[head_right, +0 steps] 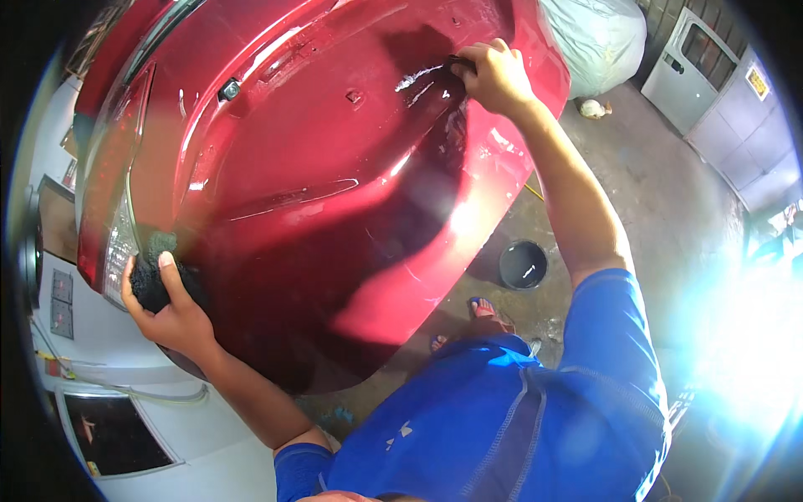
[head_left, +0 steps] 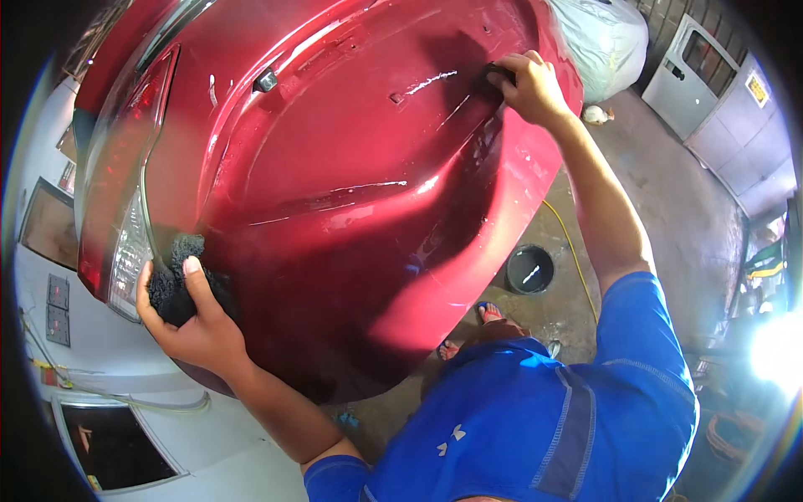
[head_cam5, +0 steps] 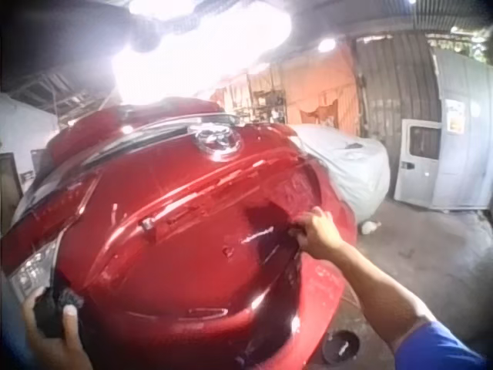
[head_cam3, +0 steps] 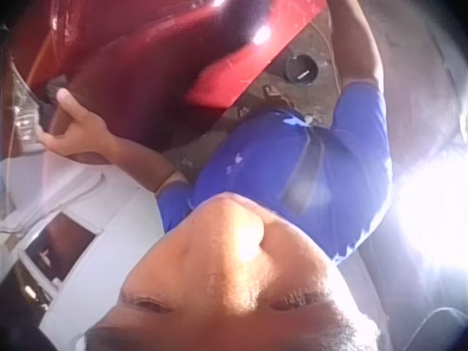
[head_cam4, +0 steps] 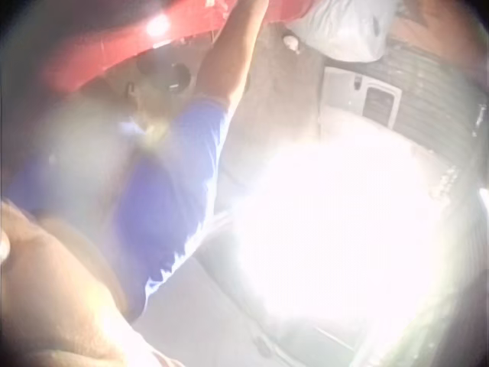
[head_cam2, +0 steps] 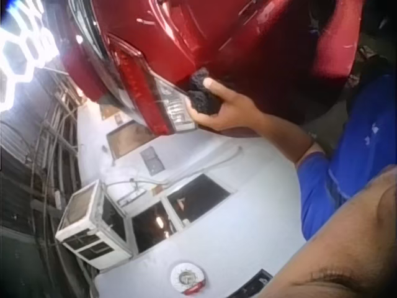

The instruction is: The person sands the surface of a red car bumper by hand using a small sanding block and water. They alternate between sanding the damaged areas and wiping the surface with a black cloth to check the progress.

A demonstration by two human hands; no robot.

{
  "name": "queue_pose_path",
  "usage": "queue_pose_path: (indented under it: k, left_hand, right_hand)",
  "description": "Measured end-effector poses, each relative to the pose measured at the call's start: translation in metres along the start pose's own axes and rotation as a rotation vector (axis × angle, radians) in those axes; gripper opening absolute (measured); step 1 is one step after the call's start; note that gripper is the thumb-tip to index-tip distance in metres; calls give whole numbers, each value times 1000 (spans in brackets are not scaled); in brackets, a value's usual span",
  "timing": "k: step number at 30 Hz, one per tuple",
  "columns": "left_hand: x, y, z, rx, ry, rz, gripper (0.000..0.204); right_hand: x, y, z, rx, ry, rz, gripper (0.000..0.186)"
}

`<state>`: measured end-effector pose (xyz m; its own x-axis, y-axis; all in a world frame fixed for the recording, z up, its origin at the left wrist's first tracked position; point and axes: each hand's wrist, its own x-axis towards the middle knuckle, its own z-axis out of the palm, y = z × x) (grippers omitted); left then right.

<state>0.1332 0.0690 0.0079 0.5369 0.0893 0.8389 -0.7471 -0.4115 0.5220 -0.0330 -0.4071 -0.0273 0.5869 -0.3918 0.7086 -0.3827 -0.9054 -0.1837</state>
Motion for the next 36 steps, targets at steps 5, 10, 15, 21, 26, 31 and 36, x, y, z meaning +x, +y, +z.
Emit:
queue_pose_path:
  k: [5, 10, 15, 21, 26, 31, 36]
  left_hand:
    - [3, -13, -19, 150, 35, -3, 43]
    - [6, -12, -10, 62, 35, 56, 42]
    - [5, -9, -7, 127, 36, 103, 40]
    - [6, -17, -28, 138, 37, 50, 39]
    - [5, -11, -1, 130, 16, 104, 38]
    - [3, -17, -24, 227, 71, 82, 38]
    - [-1, -20, -10, 128, 53, 74, 38]
  right_hand:
    - [-58, -167, -8, 374, -104, -350, 13]
    - [4, -7, 12, 137, 81, -133, 14]
    - [13, -19, 10, -5, -215, 11, 19]
    - [-38, -119, -6, 535, -189, -148, 21]
    - [41, 47, -11, 22, -174, 332, 24]
    - [-54, -167, -18, 379, -181, -254, 13]
    - [19, -6, 1, 150, -233, 163, 22]
